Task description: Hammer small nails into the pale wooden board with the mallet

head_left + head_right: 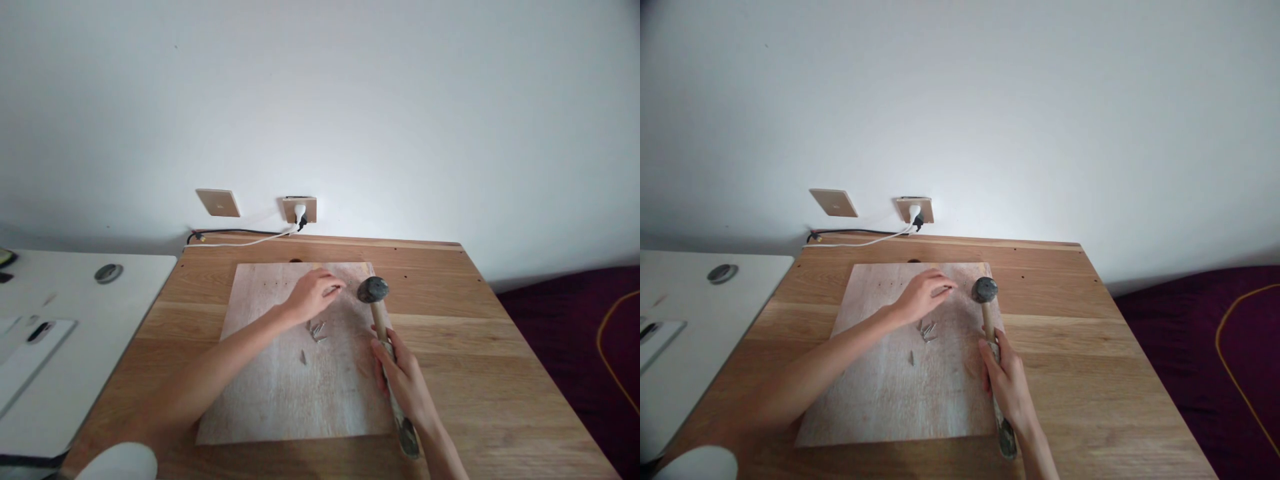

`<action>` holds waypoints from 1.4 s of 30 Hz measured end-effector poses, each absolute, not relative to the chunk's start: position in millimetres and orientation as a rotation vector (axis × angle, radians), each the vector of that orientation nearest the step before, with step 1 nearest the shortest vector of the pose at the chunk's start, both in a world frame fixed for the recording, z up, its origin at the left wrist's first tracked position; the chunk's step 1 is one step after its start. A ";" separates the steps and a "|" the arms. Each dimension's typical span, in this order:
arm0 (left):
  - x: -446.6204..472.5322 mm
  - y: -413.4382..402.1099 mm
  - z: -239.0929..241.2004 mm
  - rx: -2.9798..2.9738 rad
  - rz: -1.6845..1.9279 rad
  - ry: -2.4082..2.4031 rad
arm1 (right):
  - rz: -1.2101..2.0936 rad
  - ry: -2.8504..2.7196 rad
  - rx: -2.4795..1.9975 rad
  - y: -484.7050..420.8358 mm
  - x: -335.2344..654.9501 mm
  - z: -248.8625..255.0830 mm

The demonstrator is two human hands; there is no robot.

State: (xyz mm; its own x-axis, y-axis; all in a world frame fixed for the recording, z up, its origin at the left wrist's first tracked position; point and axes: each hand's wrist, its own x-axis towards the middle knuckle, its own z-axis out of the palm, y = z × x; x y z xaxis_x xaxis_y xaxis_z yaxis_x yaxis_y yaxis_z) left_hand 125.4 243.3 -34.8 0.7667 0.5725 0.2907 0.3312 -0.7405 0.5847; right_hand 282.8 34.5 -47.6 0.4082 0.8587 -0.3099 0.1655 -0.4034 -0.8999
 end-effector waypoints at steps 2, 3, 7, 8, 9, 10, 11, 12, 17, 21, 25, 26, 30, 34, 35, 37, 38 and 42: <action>136.8 258.2 -43.0 2.327 0.625 0.794 | 1.037 -0.878 -1.824 34.9 282.4 -47.6; 140.8 262.6 -46.7 2.312 0.613 0.816 | 1.035 -0.874 -1.822 35.0 282.2 -47.5; 144.5 264.8 -58.3 2.342 0.639 0.838 | 1.031 -0.884 -1.828 34.5 281.6 -46.4; 143.5 263.8 -60.4 2.346 0.657 0.844 | 1.031 -0.885 -1.828 34.4 281.5 -46.0; 142.2 262.8 -62.2 2.351 0.670 0.847 | 1.033 -0.884 -1.827 34.4 281.4 -45.6; 141.0 262.1 -63.5 2.359 0.676 0.846 | 1.034 -0.882 -1.827 34.4 281.4 -45.3; 140.0 261.8 -64.6 2.371 0.674 0.841 | 1.033 -0.878 -1.829 34.5 281.3 -44.9; 139.3 261.7 -65.3 2.387 0.666 0.830 | 1.032 -0.874 -1.832 34.6 281.3 -44.6; 138.9 262.4 -67.0 2.466 0.657 0.744 | 1.044 -0.859 -1.824 34.5 280.9 -41.4; 139.7 263.1 -68.9 2.430 0.671 0.758 | 1.036 -0.880 -1.769 39.0 278.5 -37.5; 140.4 263.9 -69.4 2.279 0.707 0.805 | 1.059 -0.948 -1.716 51.7 273.8 -35.9; 140.5 264.0 -69.0 2.250 0.713 0.809 | 1.070 -0.970 -1.712 55.3 272.7 -36.0; 140.5 263.2 -65.1 2.206 0.686 0.829 | 1.078 -1.051 -1.744 66.7 270.2 -37.1; 141.3 261.3 -61.7 2.204 0.669 0.887 | 1.095 -1.109 -1.763 71.8 269.2 -35.9; 141.9 261.2 -61.6 2.197 0.664 0.898 | 1.100 -1.120 -1.763 72.5 268.6 -35.2; 142.6 262.2 -61.6 2.168 0.650 0.897 | 1.095 -1.126 -1.771 73.5 266.8 -33.4; 142.1 263.2 -61.4 2.147 0.639 0.883 | 1.091 -1.123 -1.776 73.8 265.7 -32.5; 128.2 263.7 -52.5 2.200 0.633 0.846 | 1.092 -1.112 -1.784 71.9 262.0 -28.4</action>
